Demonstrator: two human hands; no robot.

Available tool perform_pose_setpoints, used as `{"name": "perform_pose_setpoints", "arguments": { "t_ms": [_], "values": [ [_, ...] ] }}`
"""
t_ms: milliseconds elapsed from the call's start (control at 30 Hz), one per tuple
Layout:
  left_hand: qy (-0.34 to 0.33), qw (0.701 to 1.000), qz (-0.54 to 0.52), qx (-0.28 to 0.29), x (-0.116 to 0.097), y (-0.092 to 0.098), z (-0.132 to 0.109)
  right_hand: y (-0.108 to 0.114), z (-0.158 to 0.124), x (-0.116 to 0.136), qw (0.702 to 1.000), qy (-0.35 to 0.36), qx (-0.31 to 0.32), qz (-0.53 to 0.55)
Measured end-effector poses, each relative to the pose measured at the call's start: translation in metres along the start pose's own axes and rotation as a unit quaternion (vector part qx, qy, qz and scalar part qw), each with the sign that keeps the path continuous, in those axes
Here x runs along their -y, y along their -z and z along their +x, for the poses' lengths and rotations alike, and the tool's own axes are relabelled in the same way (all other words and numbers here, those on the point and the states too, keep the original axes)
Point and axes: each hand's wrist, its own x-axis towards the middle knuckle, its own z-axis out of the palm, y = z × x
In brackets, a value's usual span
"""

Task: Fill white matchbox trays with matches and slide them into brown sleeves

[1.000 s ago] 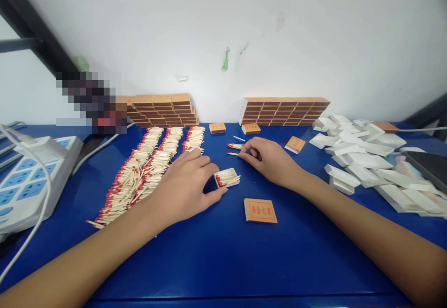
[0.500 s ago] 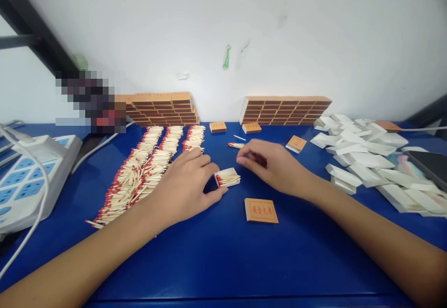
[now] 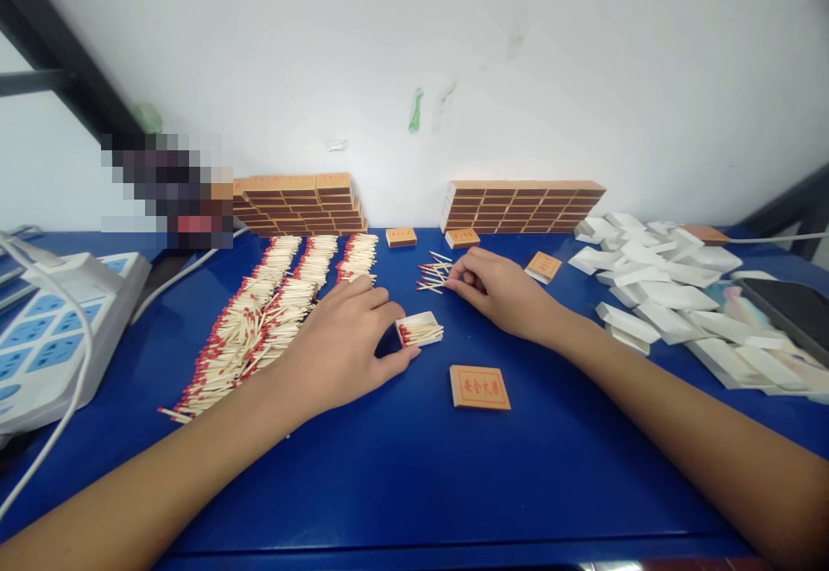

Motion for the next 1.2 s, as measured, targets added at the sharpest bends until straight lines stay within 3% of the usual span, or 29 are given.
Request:
{"name": "perform_pose_setpoints", "arguments": {
  "t_ms": [233, 433, 900, 1067, 1200],
  "values": [
    [0.004, 1.0, -0.004, 0.007, -0.001, -0.001, -0.001, 0.013, -0.01, 0.01, 0.999, 0.031, 0.036, 0.013],
    [0.006, 1.0, -0.001, 0.013, 0.0, -0.001, -0.001, 0.005, -0.011, 0.011, 0.998, 0.049, 0.045, 0.019],
    [-0.002, 1.0, -0.001, 0.007, 0.001, 0.0, 0.0, -0.006, -0.002, 0.02, 1.0, -0.004, 0.02, 0.001],
    [-0.004, 1.0, 0.001, 0.005, 0.0, 0.001, 0.001, 0.002, -0.007, 0.018, 0.999, 0.024, 0.025, 0.015],
    [0.003, 1.0, 0.009, 0.002, 0.0, 0.0, -0.001, 0.013, -0.016, 0.03, 0.998, 0.027, 0.04, 0.049]
  ]
}}
